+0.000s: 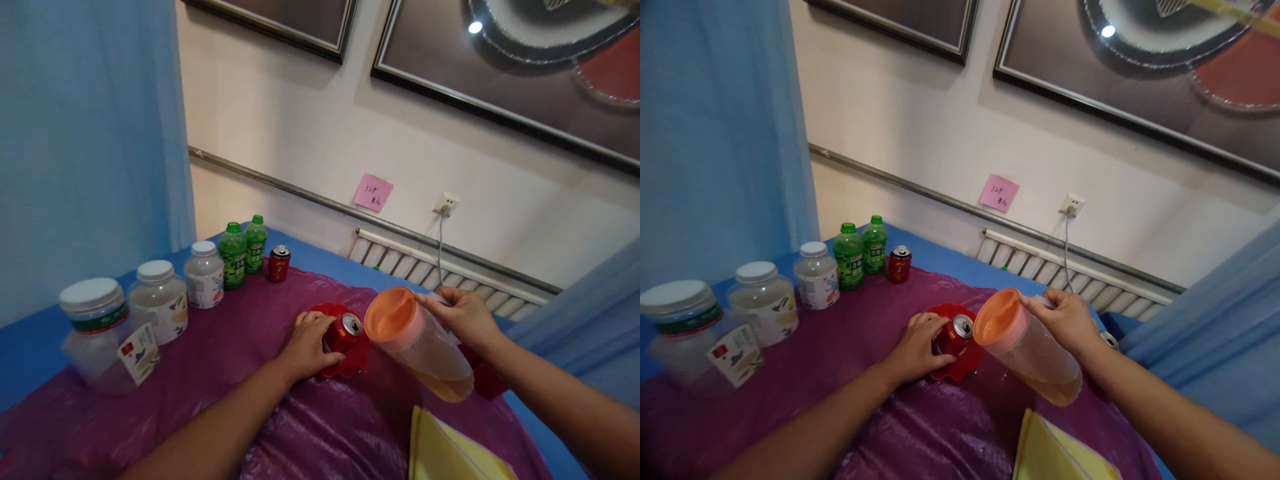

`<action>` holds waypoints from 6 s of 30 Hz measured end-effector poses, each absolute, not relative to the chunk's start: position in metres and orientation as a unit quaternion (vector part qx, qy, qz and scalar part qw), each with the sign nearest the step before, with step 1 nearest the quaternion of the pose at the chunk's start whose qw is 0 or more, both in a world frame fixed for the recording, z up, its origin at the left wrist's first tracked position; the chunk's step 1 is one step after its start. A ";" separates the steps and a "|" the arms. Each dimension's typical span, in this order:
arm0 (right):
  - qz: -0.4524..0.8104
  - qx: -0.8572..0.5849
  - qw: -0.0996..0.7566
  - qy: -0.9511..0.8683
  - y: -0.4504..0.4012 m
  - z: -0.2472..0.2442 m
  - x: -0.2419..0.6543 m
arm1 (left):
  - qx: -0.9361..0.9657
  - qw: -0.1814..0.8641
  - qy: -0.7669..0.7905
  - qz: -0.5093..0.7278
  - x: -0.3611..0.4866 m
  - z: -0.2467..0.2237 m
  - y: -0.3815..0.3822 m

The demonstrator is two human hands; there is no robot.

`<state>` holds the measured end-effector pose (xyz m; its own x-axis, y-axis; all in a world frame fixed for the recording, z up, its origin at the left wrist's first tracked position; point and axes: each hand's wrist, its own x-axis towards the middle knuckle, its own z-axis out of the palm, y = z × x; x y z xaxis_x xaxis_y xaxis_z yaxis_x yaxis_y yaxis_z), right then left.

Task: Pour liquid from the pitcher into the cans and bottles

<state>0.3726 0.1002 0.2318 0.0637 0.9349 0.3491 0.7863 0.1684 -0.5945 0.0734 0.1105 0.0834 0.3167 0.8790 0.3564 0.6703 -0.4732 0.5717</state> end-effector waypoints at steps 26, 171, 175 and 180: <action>0.109 -0.649 0.339 -0.673 0.101 0.233 0.372 | 0.795 0.165 0.487 0.322 0.074 0.085 0.109; 0.115 -0.650 0.321 -0.679 0.099 0.228 0.367 | 0.798 0.154 0.485 0.324 0.075 0.091 0.106; 0.105 -0.645 0.322 -0.685 0.101 0.226 0.369 | 0.797 0.152 0.484 0.327 0.075 0.090 0.106; 0.113 -0.646 0.324 -0.682 0.103 0.219 0.374 | 0.797 0.148 0.480 0.334 0.074 0.088 0.107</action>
<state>0.3742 0.1030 0.2191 0.0450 0.9543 0.2954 0.8072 0.1395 -0.5736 0.0744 0.1069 0.0880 0.3159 0.8649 0.3901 0.6670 -0.4948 0.5570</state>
